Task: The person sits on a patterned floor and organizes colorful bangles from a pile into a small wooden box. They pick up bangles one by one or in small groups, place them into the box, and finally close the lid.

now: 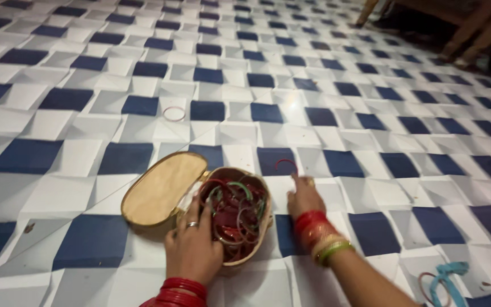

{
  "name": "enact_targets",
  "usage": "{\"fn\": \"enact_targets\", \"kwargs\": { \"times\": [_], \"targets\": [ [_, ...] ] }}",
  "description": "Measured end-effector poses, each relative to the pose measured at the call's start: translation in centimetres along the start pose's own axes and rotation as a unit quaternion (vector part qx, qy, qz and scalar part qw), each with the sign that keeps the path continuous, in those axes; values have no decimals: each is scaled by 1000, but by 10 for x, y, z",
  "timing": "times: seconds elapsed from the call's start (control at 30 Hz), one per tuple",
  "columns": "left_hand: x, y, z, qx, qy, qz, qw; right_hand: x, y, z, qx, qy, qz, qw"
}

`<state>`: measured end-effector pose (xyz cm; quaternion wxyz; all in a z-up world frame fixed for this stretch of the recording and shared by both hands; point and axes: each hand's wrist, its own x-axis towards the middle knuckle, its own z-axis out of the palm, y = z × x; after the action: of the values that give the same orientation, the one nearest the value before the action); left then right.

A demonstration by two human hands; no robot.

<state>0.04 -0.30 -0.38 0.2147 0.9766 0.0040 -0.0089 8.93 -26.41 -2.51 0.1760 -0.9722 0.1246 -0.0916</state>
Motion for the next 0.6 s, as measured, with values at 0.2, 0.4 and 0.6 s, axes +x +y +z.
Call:
{"fn": "enact_targets", "kwargs": {
  "times": [0.2,0.4,0.6],
  "targets": [
    [6,1,9,-29,36,29,999,33,28,27,-107,2,-2,994],
    [5,5,7,-19,30,33,999,1,45,20,-193,-8,-119,974],
    [0,4,9,-5,21,43,999,-77,48,2,-224,-182,-41,957]
  ]
}}
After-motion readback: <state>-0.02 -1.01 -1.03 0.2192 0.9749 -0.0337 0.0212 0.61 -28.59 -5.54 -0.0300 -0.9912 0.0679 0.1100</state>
